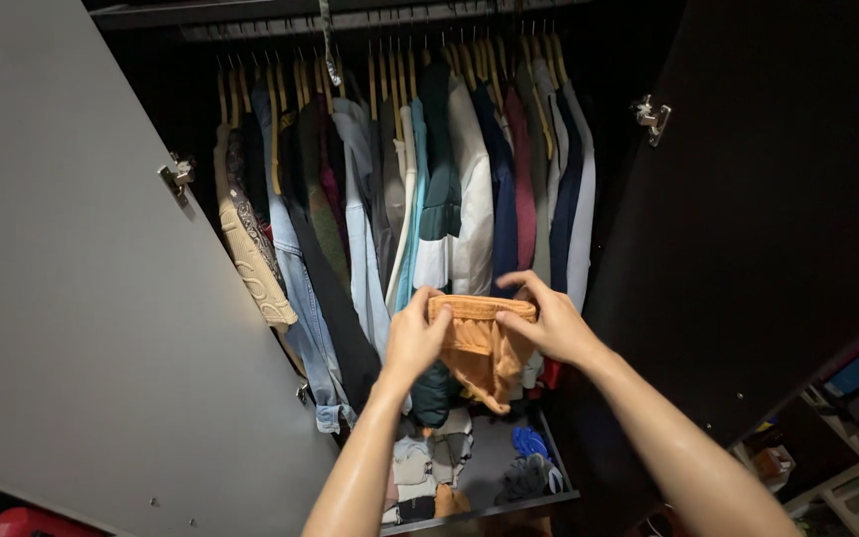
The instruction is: Folding various items of underwear and organizing them into a wardrobe drawer.
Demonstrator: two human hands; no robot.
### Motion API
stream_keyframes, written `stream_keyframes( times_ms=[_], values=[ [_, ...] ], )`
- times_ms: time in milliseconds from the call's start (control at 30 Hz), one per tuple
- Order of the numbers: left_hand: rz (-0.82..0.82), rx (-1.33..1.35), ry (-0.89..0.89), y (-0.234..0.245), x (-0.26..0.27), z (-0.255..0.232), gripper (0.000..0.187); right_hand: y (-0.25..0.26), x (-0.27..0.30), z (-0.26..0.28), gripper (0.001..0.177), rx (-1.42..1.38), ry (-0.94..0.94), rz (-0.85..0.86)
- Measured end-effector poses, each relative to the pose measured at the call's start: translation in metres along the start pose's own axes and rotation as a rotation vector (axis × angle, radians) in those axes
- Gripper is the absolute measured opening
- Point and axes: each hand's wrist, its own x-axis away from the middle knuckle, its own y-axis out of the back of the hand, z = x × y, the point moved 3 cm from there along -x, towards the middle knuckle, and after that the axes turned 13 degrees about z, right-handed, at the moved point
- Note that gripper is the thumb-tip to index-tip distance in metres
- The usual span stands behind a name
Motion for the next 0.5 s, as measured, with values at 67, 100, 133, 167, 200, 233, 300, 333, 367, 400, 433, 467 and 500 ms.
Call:
stream_keyframes(
  times_ms=[67,100,133,167,200,233,300,333,367,400,433,467,500],
  values=[
    [-0.01,0.048,0.003,0.008,-0.001,0.001,0.027,0.008,0.004,0.01,0.047,-0.069,0.116,0.043],
    [0.052,0.122,0.0,0.012,-0.001,-0.001,0.028,0.01,0.005,0.013,0.041,0.01,0.219,0.112],
    [0.118,0.198,0.0,0.015,0.001,-0.003,0.028,0.01,0.008,0.014,0.036,0.086,0.317,0.182],
    [0.12,0.198,0.006,0.019,0.003,-0.005,0.028,0.013,0.01,0.017,0.036,0.082,0.313,0.186],
    [0.141,0.21,-0.007,0.023,0.004,-0.009,0.029,0.014,0.012,0.021,0.033,0.086,0.317,0.207],
    [0.162,0.221,-0.019,0.027,0.005,-0.013,0.029,0.016,0.015,0.024,0.03,0.09,0.32,0.228],
    [0.193,0.27,-0.017,0.032,0.005,-0.013,0.028,0.018,0.018,0.029,0.032,0.149,0.253,0.262],
    [0.22,0.32,-0.016,0.034,0.005,-0.014,0.027,0.019,0.02,0.031,0.033,0.211,0.186,0.297],
    [0.22,0.321,-0.014,0.035,0.005,-0.012,0.027,0.02,0.02,0.029,0.033,0.21,0.186,0.299],
    [0.195,0.3,-0.033,0.038,0.005,-0.01,0.026,0.02,0.021,0.028,0.033,0.242,0.202,0.293],
    [0.169,0.28,-0.052,0.041,0.005,-0.008,0.025,0.02,0.021,0.027,0.032,0.275,0.218,0.287],
    [0.169,0.279,-0.051,0.042,0.005,-0.008,0.025,0.021,0.023,0.027,0.032,0.273,0.219,0.287],
    [0.214,0.303,-0.08,0.042,0.005,-0.008,0.024,0.022,0.025,0.029,0.032,0.257,0.255,0.283]
  ],
)
